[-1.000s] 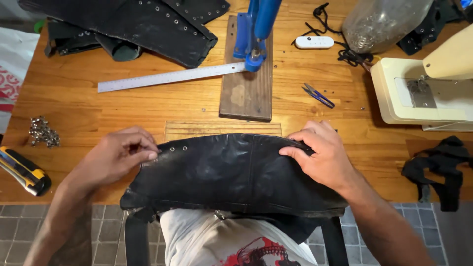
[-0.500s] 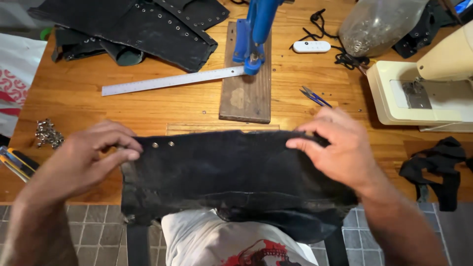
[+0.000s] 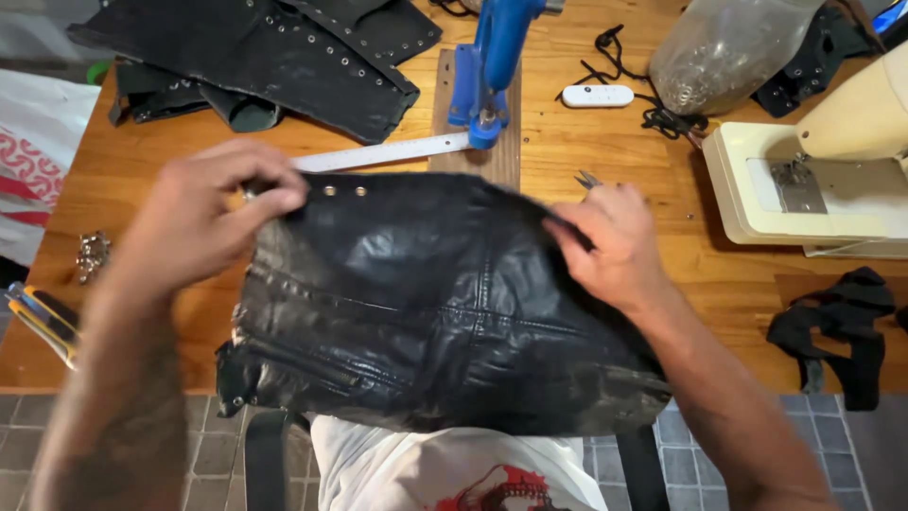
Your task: Measuring and marking a leather piece with a ruler and pen on a workbench
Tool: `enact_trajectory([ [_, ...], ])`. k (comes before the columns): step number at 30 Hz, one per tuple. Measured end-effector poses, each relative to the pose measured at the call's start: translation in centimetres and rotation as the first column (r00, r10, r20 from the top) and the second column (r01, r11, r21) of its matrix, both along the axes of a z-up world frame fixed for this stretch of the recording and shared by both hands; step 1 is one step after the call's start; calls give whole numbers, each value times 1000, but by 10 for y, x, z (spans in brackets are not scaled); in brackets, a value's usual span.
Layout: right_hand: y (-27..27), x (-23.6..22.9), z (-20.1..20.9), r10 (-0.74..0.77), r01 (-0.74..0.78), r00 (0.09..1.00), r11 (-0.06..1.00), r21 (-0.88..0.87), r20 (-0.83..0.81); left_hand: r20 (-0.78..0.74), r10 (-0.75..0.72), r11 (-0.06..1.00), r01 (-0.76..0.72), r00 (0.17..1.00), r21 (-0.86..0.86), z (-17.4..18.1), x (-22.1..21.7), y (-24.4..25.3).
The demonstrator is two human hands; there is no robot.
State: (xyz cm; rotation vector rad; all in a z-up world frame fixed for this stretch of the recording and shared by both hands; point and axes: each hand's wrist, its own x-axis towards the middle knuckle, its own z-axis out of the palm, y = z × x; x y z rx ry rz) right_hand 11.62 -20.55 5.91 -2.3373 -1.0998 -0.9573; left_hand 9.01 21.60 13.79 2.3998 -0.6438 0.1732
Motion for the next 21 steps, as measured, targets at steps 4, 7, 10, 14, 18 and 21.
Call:
enact_trajectory([
  [4, 0, 16, -44, 63, -27, 980, 982, 185, -189, 220, -25, 980, 68, 975, -189, -23, 45, -44],
  [7, 2, 23, -54, 98, -9, 956, 952, 307, -276, 222, 3, 972, 49, 975, -231, -35, 82, -85],
  [10, 1, 24, -58, 127, -42, 952, 955, 294, -277, 167, 59, 973, -19, 984, -231, -54, 126, -120],
  [14, -1, 15, -52, 155, -107, 935, 981, 162, -318, 79, 119, 956, -93, 990, -278, -71, 158, -150],
  [18, -3, 18, -47, 184, -126, 921, 975, 184, -342, 92, 83, 933, -45, 992, -358, -78, 167, -160],
  [21, -5, 16, -47, 177, -108, 911, 974, 197, -374, 171, 81, 970, -39, 982, -239, -79, 168, -162],
])
